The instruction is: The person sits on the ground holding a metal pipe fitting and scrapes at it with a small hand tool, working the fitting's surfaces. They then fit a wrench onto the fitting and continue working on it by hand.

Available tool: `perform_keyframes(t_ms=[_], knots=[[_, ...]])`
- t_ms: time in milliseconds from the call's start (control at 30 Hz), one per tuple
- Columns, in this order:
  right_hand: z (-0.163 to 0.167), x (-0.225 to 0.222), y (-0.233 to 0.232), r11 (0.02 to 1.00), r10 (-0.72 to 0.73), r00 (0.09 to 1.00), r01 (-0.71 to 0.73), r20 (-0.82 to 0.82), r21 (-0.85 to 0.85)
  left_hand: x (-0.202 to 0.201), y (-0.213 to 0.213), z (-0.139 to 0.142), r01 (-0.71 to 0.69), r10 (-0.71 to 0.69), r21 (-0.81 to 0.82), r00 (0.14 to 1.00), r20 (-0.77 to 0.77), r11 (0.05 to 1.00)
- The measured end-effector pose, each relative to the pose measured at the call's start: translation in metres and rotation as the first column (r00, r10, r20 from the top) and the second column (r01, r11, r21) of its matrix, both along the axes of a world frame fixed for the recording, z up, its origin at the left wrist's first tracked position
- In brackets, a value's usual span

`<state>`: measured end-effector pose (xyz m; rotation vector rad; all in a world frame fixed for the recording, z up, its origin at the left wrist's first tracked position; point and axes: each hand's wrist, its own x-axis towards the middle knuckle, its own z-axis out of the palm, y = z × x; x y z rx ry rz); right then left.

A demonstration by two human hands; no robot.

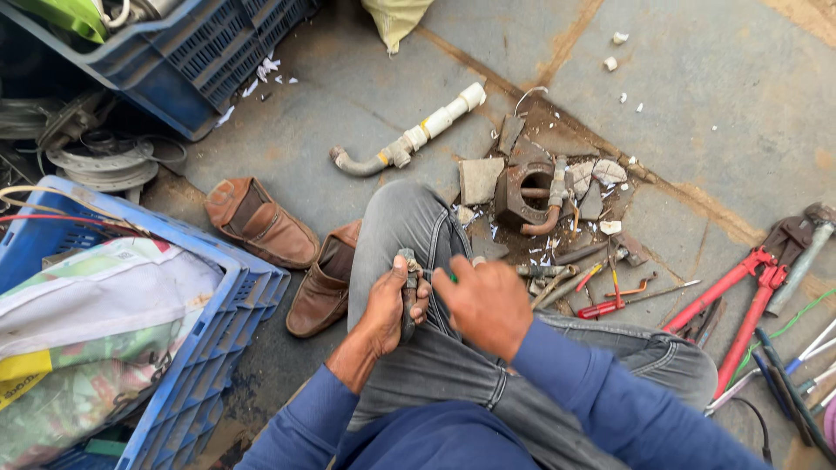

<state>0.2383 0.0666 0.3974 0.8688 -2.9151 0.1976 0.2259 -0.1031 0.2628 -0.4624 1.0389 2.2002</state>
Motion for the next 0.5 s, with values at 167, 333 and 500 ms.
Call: perform_keyframes(t_ms=[167,333,500], knots=[[-0.026,0.034,-0.001,0.975,-0.149,0.972,0.113,-0.18,-0.193,-0.001,0.005,0.007,-0.003,0.005,0.046,0.999,-0.041,0.999],[-0.057,0.047,-0.005,0.928,-0.254,0.939,0.17,-0.231,-0.33,0.001,0.006,0.009,0.0,0.004,0.054,0.998,-0.065,0.999],[-0.073,0.051,-0.011,0.888,-0.312,0.917,0.188,-0.249,-0.419,0.001,0.006,0.011,-0.015,0.017,0.043,0.999,-0.039,0.999]])
